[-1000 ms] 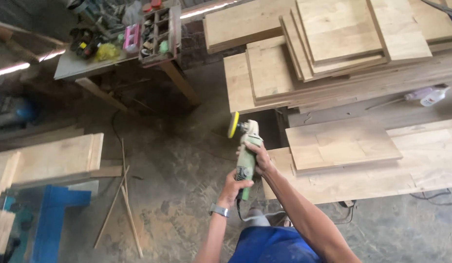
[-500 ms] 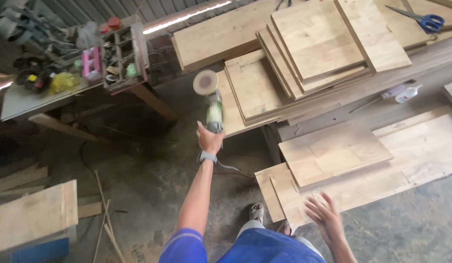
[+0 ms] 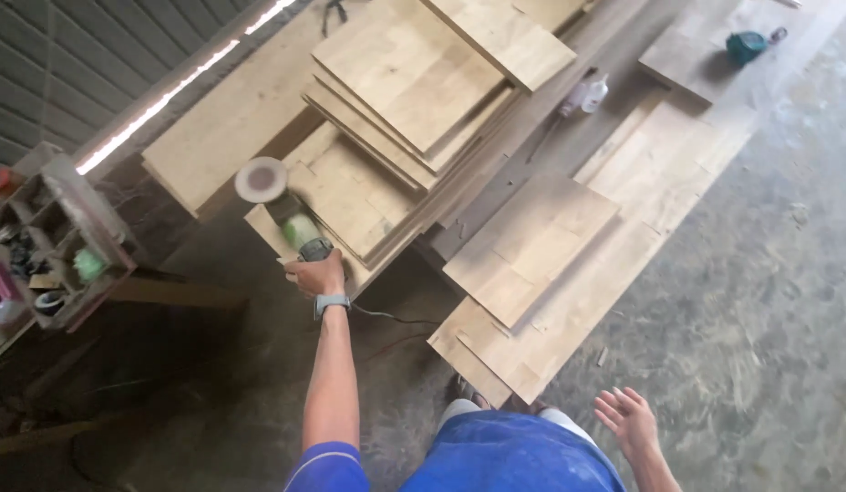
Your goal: The person sands a wooden plank using an orbital sander, moving the tool along the surface to smooth it. They then use a tape measure and a pen to mark measurements on the wood, drawing lines to indicate cut or assembly points.
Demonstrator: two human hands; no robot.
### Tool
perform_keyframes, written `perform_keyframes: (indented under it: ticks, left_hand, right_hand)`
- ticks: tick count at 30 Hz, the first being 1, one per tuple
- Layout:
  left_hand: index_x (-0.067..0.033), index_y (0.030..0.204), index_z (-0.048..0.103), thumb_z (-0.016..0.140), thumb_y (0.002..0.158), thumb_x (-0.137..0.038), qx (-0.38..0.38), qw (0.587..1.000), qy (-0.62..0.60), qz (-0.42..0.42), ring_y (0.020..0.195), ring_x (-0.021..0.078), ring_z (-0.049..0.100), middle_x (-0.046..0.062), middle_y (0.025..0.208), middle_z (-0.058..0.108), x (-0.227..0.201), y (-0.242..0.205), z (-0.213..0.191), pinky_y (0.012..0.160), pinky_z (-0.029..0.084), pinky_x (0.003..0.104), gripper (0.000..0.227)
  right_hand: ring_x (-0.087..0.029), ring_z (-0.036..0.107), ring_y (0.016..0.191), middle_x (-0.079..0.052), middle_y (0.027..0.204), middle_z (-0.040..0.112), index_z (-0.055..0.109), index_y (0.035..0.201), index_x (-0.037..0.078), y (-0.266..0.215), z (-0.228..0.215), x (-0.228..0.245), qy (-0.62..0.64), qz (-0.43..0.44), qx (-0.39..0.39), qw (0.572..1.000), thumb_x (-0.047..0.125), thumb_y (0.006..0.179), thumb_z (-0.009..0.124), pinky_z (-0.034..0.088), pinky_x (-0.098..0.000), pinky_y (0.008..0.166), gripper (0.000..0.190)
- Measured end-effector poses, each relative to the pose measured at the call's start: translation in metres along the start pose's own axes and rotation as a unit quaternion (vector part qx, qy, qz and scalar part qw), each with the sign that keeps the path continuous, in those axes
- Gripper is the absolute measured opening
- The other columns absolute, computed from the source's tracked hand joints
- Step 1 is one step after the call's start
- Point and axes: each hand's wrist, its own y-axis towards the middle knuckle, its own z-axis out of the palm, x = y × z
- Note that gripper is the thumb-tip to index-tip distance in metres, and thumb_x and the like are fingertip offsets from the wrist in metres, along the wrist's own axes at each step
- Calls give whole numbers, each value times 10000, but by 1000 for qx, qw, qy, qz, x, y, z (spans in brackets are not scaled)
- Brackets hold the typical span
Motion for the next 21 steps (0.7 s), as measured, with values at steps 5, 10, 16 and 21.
perform_keyframes:
  ticks: [5, 10, 16, 21]
  left_hand:
    - [24, 1288, 466, 873, 673, -501, -27, 998, 54, 16, 1264, 439, 469, 260, 1352, 526, 8, 1, 6, 1064, 364, 588, 905]
    - [-27, 1259, 522, 827, 769, -523, -38, 997, 3, 71, 1211, 441, 516, 238, 1298, 564, 25, -8, 0, 1013, 391, 579, 761]
    - [-15, 1275, 576, 705, 897, -394, -136, 959, -73, 237, 1145, 429, 551, 233, 1242, 618, 42, -26, -12, 918, 469, 539, 551]
    - [4, 961, 734, 469, 1051, -45, -158, 859, -180, 452, 789, 288, 716, 158, 904, 757, -2, -83, -19, 715, 569, 405, 284]
  right_hand:
    - [-384, 640, 1053, -262, 1201, 600, 318, 1499, 54, -3, 13, -12, -61, 11, -25, 998, 88, 988, 591, 525, -502, 879, 580]
    - [-351, 659, 963, -256, 1144, 626, 317, 1518, 51, 14, -8, -38, -121, 2, -58, 991, 115, 964, 647, 544, -469, 781, 648]
    - [-358, 671, 864, -308, 1101, 645, 302, 1571, 11, 50, -83, -81, -218, 25, -137, 966, 74, 940, 651, 548, -471, 628, 724]
    - [-487, 681, 981, -370, 1211, 645, 326, 1526, -97, 61, -139, -101, -238, 100, -203, 945, 45, 951, 689, 562, -579, 735, 695]
